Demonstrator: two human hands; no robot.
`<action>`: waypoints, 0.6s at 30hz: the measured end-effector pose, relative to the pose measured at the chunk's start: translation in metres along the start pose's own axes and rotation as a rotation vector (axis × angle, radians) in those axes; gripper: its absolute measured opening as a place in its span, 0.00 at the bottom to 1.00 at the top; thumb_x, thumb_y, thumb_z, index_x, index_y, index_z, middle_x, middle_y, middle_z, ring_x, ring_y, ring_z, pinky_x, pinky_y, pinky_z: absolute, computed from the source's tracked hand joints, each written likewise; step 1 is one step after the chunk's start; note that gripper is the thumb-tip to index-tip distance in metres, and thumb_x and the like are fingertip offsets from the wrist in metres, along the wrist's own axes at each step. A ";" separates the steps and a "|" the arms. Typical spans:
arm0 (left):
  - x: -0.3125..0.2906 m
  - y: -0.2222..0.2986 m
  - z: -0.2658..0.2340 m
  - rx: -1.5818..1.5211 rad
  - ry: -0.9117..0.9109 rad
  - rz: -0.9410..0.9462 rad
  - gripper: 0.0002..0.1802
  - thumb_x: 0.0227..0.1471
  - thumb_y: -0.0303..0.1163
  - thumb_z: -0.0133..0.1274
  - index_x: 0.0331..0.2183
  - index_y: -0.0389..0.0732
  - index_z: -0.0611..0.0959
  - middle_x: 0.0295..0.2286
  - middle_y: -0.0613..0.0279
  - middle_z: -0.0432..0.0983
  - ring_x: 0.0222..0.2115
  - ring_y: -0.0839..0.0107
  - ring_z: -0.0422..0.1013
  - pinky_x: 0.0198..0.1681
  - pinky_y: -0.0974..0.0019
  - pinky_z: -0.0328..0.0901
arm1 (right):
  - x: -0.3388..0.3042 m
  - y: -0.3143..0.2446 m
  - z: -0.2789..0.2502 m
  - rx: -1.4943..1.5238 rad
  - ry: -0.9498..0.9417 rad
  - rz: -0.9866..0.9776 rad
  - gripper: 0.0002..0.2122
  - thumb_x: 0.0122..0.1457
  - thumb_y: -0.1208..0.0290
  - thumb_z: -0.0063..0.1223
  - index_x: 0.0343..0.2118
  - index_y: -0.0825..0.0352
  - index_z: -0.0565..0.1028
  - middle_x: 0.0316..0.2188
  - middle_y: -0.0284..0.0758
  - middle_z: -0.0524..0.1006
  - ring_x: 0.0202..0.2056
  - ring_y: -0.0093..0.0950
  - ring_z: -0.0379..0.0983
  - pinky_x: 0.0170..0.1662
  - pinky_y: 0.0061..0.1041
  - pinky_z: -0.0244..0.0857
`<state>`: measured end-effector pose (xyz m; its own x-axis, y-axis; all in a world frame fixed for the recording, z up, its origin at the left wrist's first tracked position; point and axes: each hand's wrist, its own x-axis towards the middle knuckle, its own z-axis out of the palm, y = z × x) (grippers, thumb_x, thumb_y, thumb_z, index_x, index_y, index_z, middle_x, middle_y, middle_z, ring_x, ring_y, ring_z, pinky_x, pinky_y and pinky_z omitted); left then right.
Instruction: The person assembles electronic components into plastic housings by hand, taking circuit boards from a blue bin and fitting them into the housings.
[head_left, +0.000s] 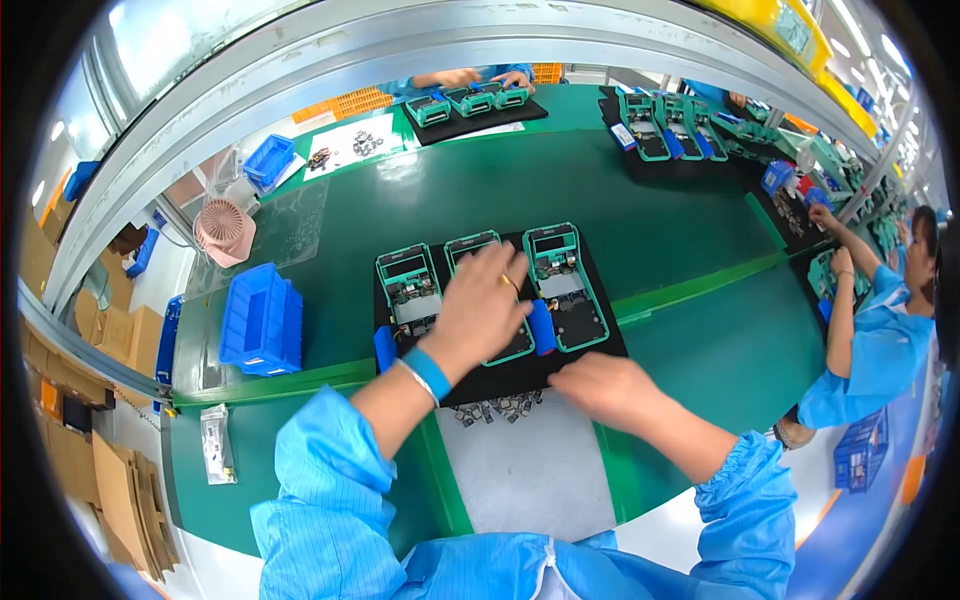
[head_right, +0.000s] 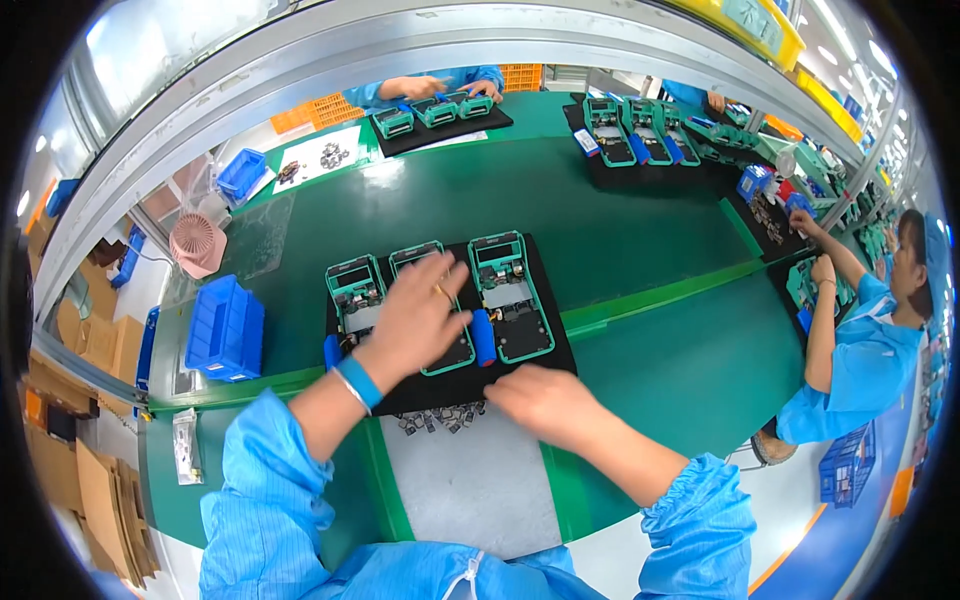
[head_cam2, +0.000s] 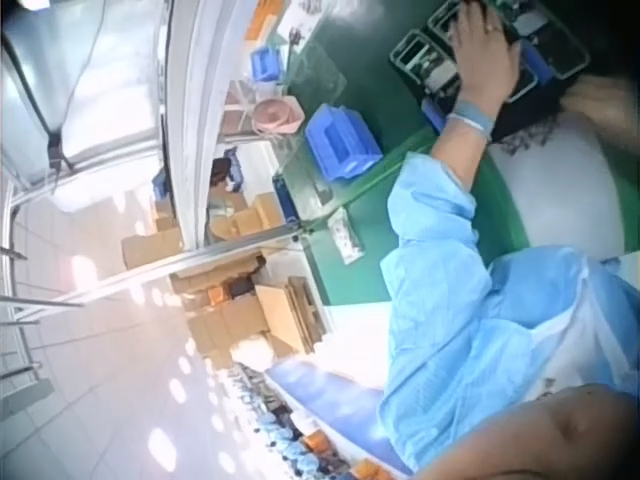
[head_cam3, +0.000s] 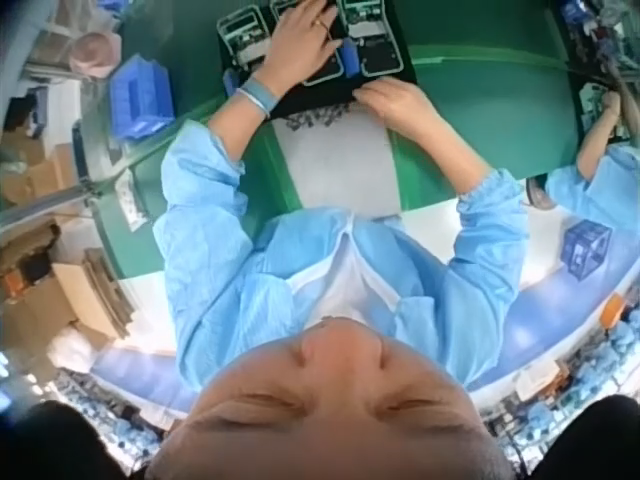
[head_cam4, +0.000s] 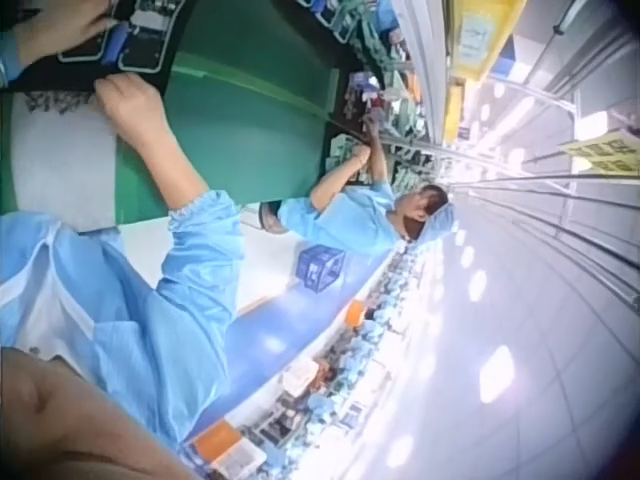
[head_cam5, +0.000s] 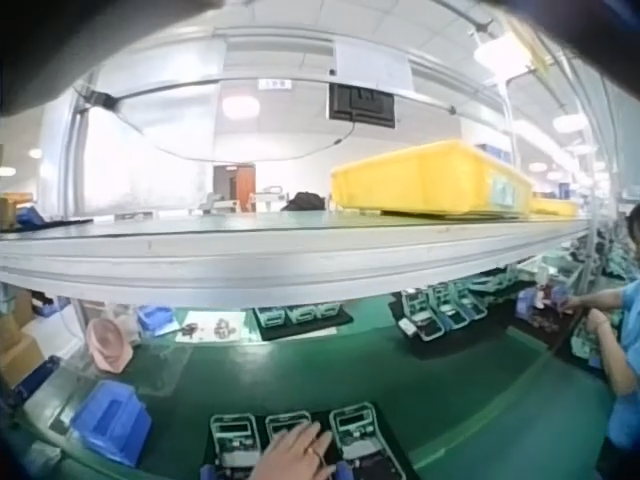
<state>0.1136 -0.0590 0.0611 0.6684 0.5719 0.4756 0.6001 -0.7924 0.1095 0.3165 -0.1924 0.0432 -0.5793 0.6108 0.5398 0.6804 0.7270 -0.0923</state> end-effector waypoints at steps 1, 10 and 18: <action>-0.008 0.010 0.003 -0.083 -0.050 0.017 0.33 0.49 0.37 0.62 0.54 0.34 0.74 0.56 0.44 0.67 0.59 0.47 0.62 0.62 0.47 0.56 | 0.004 0.009 -0.009 0.035 -0.005 0.090 0.11 0.47 0.74 0.58 0.37 0.63 0.79 0.34 0.32 0.80 0.36 0.31 0.78 0.38 0.30 0.74; -0.032 0.054 0.035 -0.134 -0.044 0.021 0.25 0.52 0.43 0.61 0.48 0.39 0.82 0.57 0.46 0.66 0.62 0.49 0.59 0.60 0.53 0.62 | 0.039 0.097 0.008 -0.250 0.150 0.171 0.04 0.48 0.78 0.62 0.24 0.63 0.76 0.25 0.30 0.70 0.31 0.28 0.73 0.29 0.28 0.72; -0.034 0.056 0.043 -0.099 -0.008 0.012 0.22 0.52 0.39 0.61 0.46 0.38 0.82 0.56 0.45 0.67 0.61 0.48 0.60 0.60 0.53 0.63 | 0.044 0.113 0.024 -0.430 -0.065 0.074 0.07 0.40 0.75 0.59 0.21 0.61 0.71 0.26 0.30 0.68 0.33 0.28 0.72 0.27 0.25 0.71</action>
<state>0.1432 -0.1142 0.0137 0.6793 0.5635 0.4701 0.5457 -0.8162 0.1897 0.3576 -0.0757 0.0361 -0.5392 0.6850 0.4899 0.8383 0.4921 0.2347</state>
